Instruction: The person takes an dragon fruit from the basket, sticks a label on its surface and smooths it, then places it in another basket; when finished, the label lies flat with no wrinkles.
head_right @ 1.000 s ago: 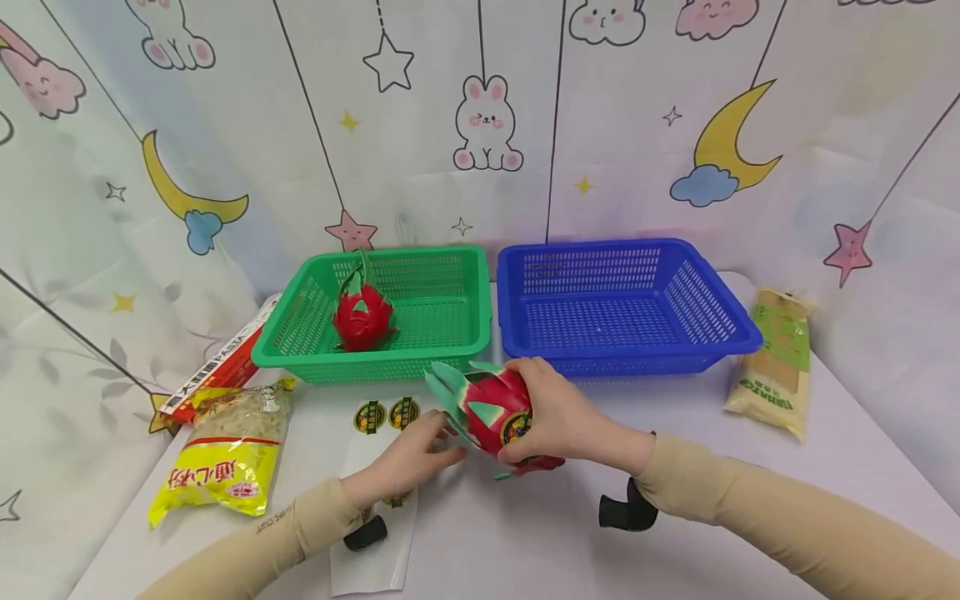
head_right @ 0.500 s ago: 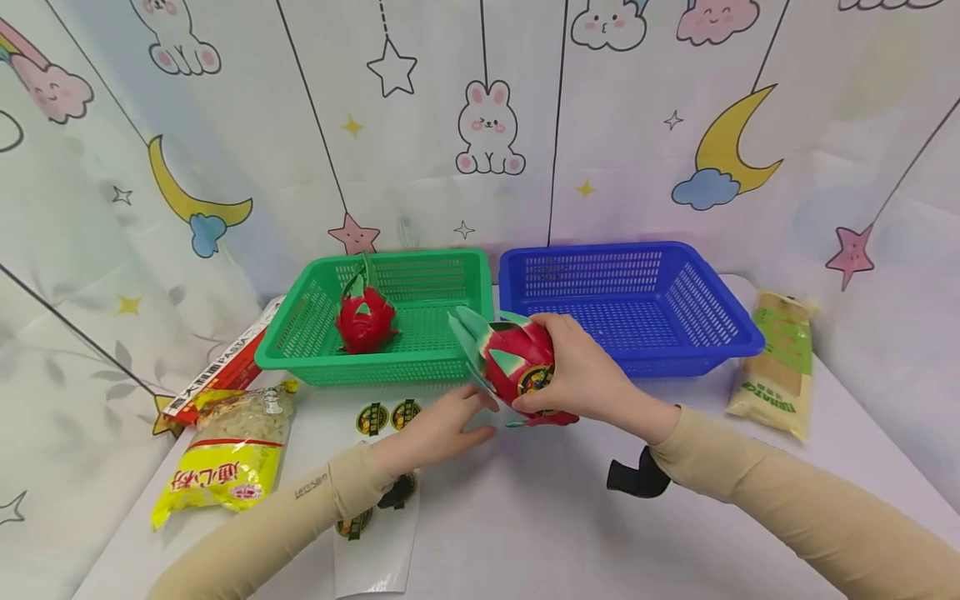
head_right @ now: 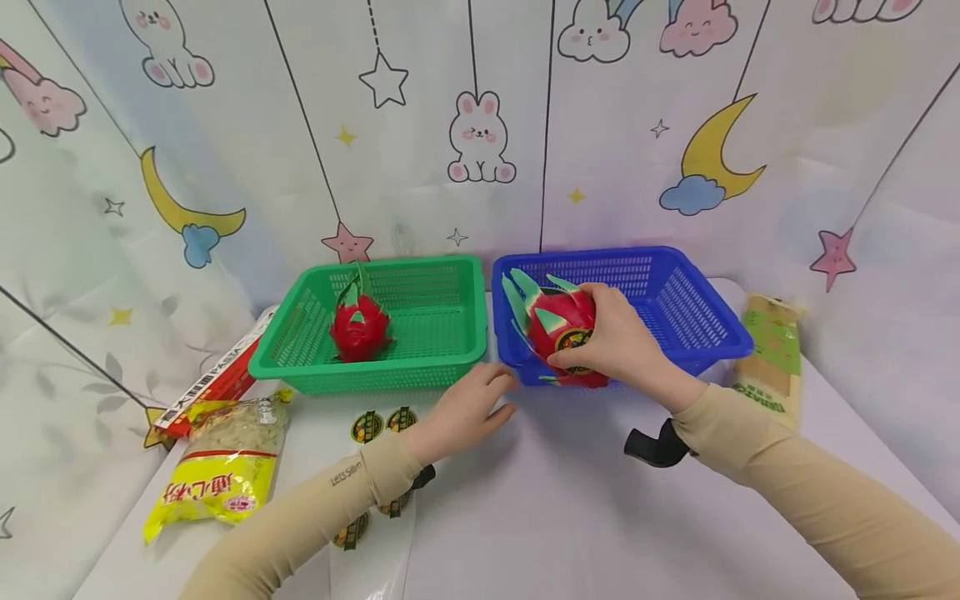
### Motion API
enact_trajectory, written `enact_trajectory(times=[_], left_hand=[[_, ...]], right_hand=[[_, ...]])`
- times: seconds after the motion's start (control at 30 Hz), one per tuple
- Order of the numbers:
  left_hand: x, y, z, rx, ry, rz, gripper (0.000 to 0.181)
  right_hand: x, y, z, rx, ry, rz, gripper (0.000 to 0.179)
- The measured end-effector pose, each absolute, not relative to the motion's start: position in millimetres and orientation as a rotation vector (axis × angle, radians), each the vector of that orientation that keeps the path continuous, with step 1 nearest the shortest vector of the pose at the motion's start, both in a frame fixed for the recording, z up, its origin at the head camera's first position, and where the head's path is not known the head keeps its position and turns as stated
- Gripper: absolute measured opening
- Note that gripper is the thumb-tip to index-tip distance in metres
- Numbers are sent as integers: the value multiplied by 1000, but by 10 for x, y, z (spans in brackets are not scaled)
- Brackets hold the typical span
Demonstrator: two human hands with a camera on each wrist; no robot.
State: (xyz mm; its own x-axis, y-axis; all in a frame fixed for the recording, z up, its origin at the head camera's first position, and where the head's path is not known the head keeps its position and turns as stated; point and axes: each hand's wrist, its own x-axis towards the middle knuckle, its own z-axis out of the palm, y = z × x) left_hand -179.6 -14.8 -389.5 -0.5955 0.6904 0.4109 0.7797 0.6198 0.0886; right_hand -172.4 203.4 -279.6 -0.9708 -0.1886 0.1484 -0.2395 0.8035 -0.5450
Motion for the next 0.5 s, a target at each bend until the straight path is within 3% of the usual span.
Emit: enact_trajectory(times=[0.5], left_hand=[[-1983, 49, -3810, -1086, -2371, -220, 28]], right_hand=[[-1831, 2167, -2804, 254, -2916, 863, 90]])
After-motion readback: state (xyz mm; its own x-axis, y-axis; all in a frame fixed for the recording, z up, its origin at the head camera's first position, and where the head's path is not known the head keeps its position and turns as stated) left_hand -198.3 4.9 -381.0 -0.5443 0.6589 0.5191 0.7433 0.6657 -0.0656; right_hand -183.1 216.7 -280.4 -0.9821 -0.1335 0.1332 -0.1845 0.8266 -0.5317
